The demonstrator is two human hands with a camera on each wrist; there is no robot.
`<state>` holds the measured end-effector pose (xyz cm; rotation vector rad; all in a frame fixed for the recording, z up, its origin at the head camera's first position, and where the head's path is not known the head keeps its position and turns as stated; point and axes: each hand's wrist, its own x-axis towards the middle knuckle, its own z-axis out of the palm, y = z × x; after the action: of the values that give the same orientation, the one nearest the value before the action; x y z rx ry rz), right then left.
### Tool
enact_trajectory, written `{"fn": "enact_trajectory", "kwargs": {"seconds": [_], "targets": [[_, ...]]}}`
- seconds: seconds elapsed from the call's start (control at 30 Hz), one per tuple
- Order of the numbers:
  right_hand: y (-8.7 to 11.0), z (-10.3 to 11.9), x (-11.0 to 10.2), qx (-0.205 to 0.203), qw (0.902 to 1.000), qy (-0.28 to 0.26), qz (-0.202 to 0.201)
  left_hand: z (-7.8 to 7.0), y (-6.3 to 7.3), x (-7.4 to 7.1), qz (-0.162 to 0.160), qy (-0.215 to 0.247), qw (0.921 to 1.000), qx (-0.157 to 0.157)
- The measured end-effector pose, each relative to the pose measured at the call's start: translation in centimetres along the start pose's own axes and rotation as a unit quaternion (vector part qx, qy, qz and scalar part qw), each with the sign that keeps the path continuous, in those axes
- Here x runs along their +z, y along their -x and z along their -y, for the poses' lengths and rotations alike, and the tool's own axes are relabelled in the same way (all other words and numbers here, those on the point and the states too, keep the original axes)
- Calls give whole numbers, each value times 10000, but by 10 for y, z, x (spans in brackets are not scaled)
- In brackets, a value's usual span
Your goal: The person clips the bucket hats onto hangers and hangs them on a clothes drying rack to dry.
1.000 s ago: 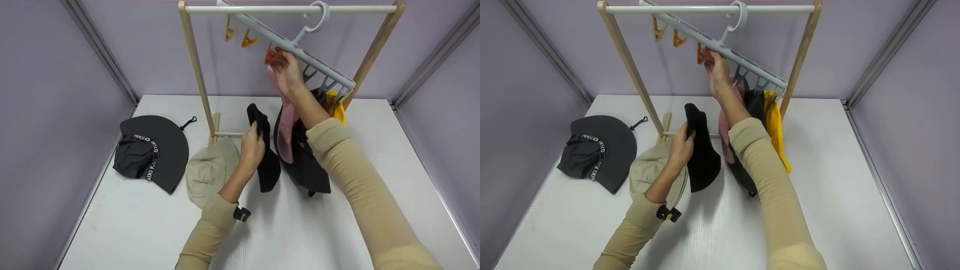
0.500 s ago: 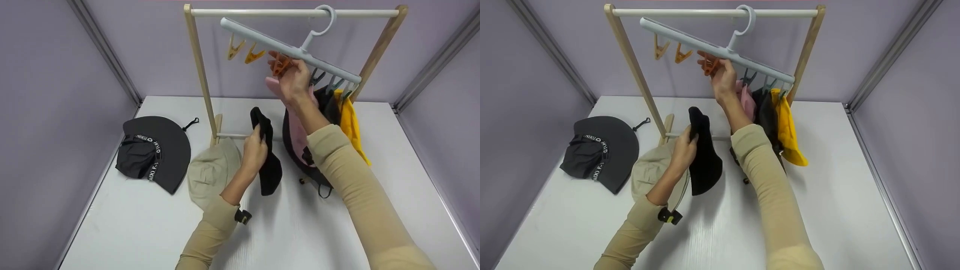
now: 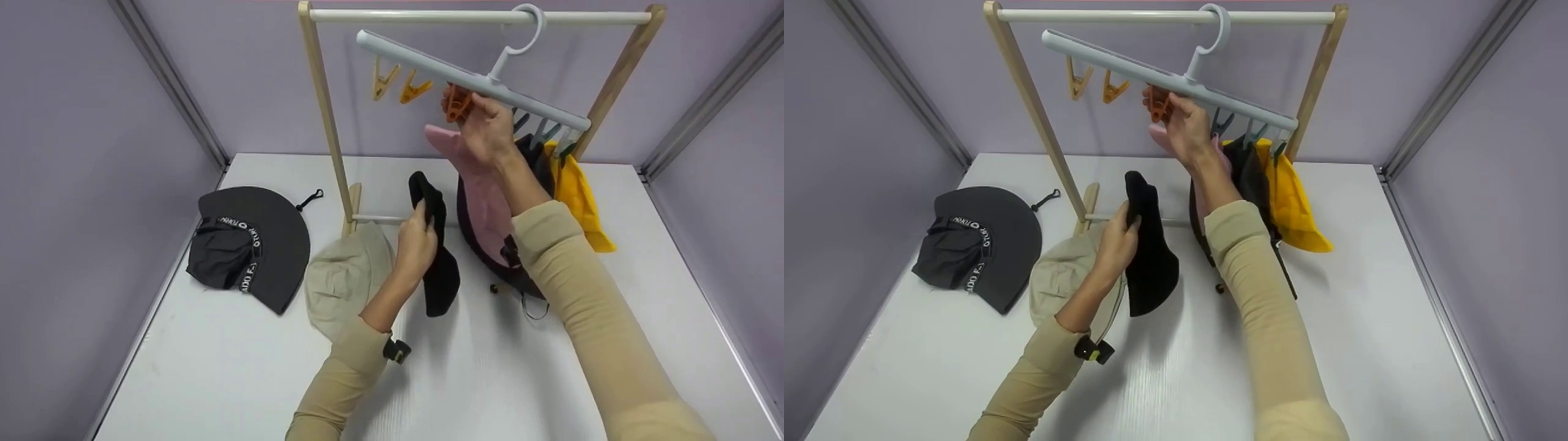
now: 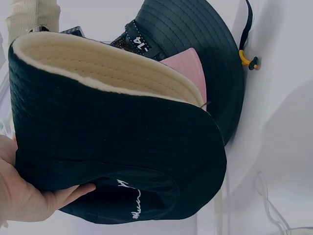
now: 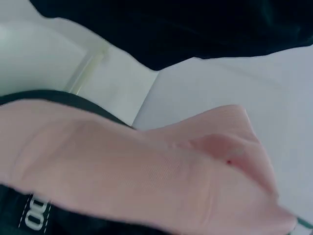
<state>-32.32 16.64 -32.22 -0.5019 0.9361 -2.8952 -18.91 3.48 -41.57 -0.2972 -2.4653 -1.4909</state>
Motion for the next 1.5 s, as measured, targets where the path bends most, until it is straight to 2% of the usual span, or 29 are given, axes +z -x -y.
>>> {"fn": "enact_trajectory", "kwargs": {"seconds": [0.17,0.4,0.47,0.6,0.67,0.8,0.93,1.1,1.23,1.5], "targets": [[0,7,-6,368,9936,977,434,0,-1,0,78,84,9999,52],[-1,10,-4,795,9734,2126,302,1,0,1,27,8,10000,49],[-2,10,-3,938,9698,2235,264,2,0,0,10,-14,10000,52],[-5,10,1,1305,9687,2109,36,2,-1,0,60,17,10000,9],[-5,10,3,1447,9673,2066,-251,1,-1,0,86,30,10000,-16],[-6,9,10,1436,9515,2592,-825,0,-2,0,112,25,9999,-51],[-5,11,15,1433,9266,3251,-1231,1,-2,0,93,80,9999,-72],[-3,15,19,1482,8980,3923,-1333,2,-2,1,112,252,9996,-71],[-2,18,23,1547,8766,4370,-1294,1,-3,3,109,177,9997,-103],[-6,17,31,1855,8612,4448,-1614,-2,-10,3,1,47,10000,-76]]}}
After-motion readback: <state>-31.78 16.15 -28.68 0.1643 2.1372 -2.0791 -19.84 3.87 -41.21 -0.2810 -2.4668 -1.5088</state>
